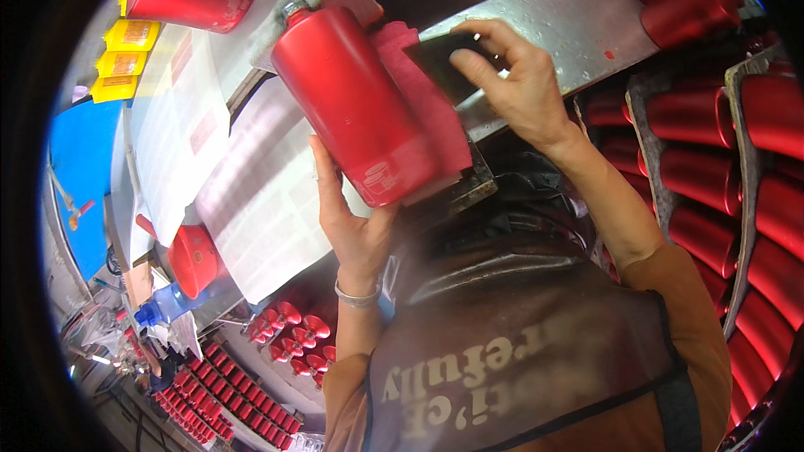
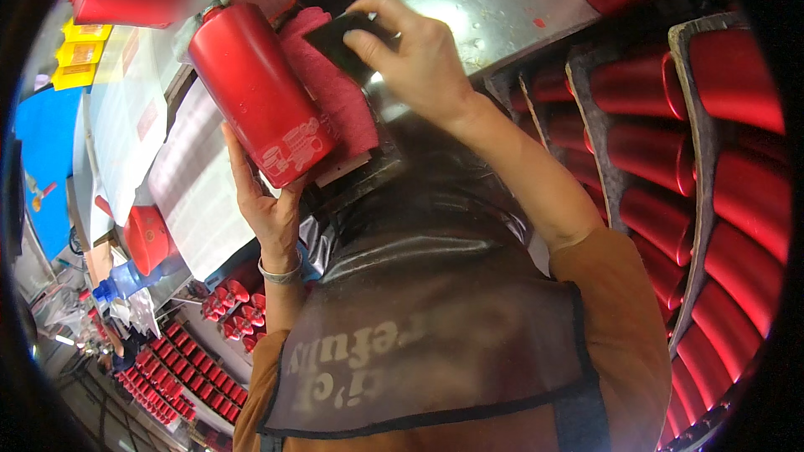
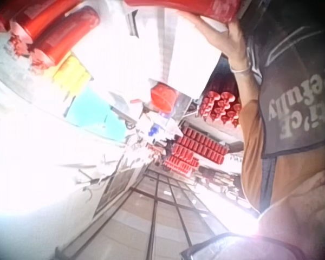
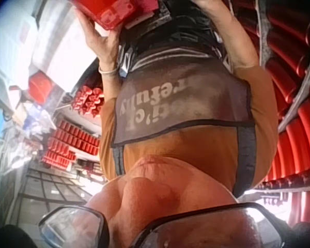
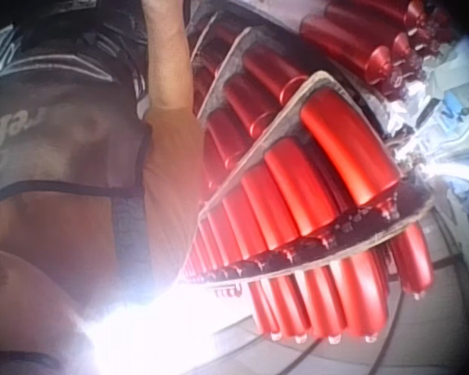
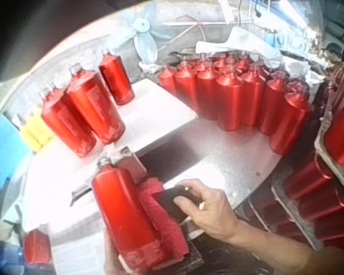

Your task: The person picks red cylindrical containers from a tray, applies a printed label to each one, smooths it with a black card, and places the labeled containers on a nearby surface. The process is repeated for multiple containers.

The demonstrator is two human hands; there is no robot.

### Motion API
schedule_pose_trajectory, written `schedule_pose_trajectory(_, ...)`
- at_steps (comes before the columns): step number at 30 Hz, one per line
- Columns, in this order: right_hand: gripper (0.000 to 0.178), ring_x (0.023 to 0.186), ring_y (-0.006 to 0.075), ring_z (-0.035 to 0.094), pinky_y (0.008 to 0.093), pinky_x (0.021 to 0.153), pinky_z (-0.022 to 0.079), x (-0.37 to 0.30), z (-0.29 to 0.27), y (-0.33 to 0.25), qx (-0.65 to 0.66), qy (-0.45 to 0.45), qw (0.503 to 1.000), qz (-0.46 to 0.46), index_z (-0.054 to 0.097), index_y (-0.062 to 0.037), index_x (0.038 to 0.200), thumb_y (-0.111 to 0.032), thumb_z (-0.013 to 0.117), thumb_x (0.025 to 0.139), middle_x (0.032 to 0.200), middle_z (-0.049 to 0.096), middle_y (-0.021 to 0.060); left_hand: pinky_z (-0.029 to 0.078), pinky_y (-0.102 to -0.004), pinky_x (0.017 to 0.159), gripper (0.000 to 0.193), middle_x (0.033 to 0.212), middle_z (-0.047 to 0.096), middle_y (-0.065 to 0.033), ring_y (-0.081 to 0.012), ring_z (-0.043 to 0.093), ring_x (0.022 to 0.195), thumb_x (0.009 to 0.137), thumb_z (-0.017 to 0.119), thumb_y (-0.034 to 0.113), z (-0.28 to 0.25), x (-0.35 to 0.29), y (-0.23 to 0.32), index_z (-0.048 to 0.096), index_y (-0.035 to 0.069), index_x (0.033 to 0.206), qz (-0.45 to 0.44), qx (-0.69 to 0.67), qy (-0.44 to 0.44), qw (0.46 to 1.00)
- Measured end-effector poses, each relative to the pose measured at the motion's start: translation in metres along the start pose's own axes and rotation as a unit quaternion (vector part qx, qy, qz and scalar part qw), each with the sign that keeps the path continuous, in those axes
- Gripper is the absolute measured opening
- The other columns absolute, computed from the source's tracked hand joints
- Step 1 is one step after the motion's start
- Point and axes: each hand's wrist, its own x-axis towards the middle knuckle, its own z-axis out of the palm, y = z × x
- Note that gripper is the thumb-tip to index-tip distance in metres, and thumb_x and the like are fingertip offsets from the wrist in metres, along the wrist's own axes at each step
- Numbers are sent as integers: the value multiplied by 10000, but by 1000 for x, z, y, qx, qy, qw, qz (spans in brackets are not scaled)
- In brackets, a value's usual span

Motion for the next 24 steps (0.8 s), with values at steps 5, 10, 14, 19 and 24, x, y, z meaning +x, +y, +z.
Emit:
schedule_pose_trajectory(5,290,958,296,673,370,830,531,-18,-1,15,-56,-57,926,-369,702,-42,1045,14,691,760,1063,710,110,336,-385,1164,982,1625,311,-197,-264,406,1436,859,780,208,0,-2,-11,175,-13,1600,-19,-76,-17,997)
schedule_pose_trajectory(10,185,890,235,656,368,751,530,-58,-7,-2,-87,-106,855,-501,701,-86,915,-152,715,743,985,692,59,348,-372,1156,966,1637,288,-191,-259,413,1433,876,767,254,-1,-6,-17,183,7,1604,-69,-115,-35,990)
schedule_pose_trajectory(14,259,872,270,662,377,733,526,-38,-4,-8,-17,-34,890,-455,683,-79,937,-24,726,687,936,665,72,377,-369,1134,953,1589,375,-165,-233,459,1385,890,762,247,-3,-5,-16,179,3,1603,-66,-120,-47,990)
schedule_pose_trajectory(19,273,859,279,639,384,736,508,-46,0,1,-4,-86,890,-447,641,-86,881,-6,695,625,952,640,53,418,-367,1099,953,1544,433,-154,-220,502,1340,907,766,311,-3,-3,-16,190,2,1600,-82,-136,-54,986)
schedule_pose_trajectory(24,241,772,222,656,320,707,525,-49,-12,-2,56,-149,962,-220,678,-19,1003,-3,674,763,863,667,101,422,-369,1094,917,1542,444,-160,-231,500,1354,910,764,254,-1,-4,-19,208,12,1597,-78,-167,-54,981)
